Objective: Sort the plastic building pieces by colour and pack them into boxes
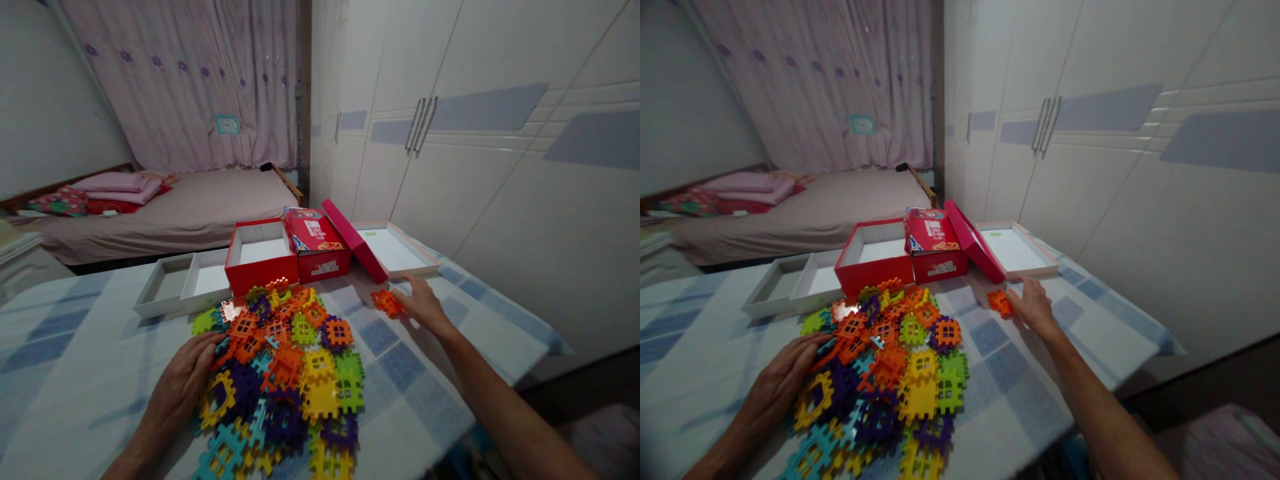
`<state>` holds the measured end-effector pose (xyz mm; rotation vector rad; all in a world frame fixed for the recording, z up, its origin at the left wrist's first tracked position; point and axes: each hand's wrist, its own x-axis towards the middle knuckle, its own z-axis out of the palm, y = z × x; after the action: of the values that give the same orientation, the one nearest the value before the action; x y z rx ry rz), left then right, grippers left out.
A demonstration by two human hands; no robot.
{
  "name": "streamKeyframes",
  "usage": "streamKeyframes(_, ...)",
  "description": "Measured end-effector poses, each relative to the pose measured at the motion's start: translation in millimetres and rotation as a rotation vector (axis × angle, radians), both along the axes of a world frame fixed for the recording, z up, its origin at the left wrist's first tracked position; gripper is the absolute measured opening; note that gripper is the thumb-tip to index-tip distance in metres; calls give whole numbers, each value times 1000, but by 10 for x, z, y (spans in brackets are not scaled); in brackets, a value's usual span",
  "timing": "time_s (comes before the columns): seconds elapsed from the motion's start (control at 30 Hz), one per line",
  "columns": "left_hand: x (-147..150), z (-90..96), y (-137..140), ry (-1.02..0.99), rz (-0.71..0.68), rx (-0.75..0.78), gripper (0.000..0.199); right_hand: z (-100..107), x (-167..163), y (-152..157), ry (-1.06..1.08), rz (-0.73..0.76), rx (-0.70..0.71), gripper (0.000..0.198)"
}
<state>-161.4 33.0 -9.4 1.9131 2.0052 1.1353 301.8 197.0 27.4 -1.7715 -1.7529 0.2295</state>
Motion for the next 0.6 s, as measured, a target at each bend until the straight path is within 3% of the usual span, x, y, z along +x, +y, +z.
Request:
streamKeyframes(0.07,-10,-14,-3,3,-1,-2,45,-8,20,7,-123,-22,103,50)
streamKeyframes(0.27,-21,-15,-7,-5,-5,-13,45,142,-316,119,-318,213,204,56)
streamKeyframes(0.43,-11,11,4,12,-11,8,43,225,-625,247,-370,114,132,52)
streamKeyframes(0.6,-17,4,8,16,-2,24,43,250,-741,365,-243,69,50,38)
